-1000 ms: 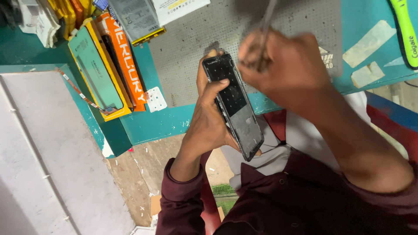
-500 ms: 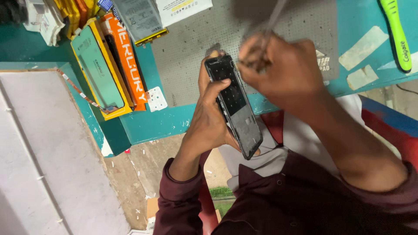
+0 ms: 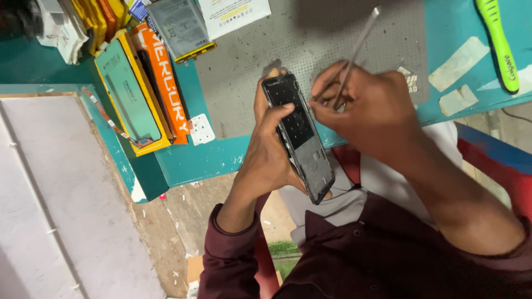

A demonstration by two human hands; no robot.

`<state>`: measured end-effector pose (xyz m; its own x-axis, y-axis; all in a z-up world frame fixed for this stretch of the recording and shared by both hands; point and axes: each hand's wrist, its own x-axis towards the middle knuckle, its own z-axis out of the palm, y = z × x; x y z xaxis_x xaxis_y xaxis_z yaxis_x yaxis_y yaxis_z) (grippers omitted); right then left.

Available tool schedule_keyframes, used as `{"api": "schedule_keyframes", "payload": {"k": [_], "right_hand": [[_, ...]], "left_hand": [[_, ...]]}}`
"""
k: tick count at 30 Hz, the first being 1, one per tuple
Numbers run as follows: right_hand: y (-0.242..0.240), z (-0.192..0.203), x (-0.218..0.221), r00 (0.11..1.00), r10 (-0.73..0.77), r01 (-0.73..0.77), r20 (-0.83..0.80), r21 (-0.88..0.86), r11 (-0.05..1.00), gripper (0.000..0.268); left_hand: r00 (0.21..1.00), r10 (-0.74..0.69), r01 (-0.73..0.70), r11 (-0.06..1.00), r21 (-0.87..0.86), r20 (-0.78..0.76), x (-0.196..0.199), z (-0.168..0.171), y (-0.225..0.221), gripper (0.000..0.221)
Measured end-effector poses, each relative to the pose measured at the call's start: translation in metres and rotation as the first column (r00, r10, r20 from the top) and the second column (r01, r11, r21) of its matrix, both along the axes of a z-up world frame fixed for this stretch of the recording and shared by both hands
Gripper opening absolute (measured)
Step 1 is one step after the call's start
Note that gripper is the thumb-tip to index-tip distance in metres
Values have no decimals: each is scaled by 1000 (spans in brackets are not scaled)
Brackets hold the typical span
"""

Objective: The person cleans the back of a disassembled smartphone using a small brush and tweezers. They remove debris from the edges and surface of the phone's back panel while holding it in their left hand.

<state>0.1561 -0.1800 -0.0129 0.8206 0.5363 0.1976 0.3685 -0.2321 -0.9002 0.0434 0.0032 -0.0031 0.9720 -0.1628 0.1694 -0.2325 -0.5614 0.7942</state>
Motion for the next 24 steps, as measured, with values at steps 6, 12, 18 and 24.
{"api": "schedule_keyframes", "payload": {"k": [6, 12, 18, 24], "right_hand": [[3, -9, 5, 999, -18, 19, -48, 25, 1000, 19], [10, -4, 5, 998, -60, 60, 9, 4, 998, 23], [19, -4, 14, 995, -84, 85, -45, 41, 996, 22], [26, -12, 14, 992, -126, 124, 23, 80, 989, 21]], "left_hand": [[998, 38, -37, 999, 28, -41, -4, -6, 0, 142], [1000, -2, 2, 999, -33, -9, -2, -8, 1, 142], [1000, -6, 6, 1000, -7, -1, 1, 0, 0, 145], [1000, -11, 11, 1000, 16, -1, -1, -2, 1, 146]]}}
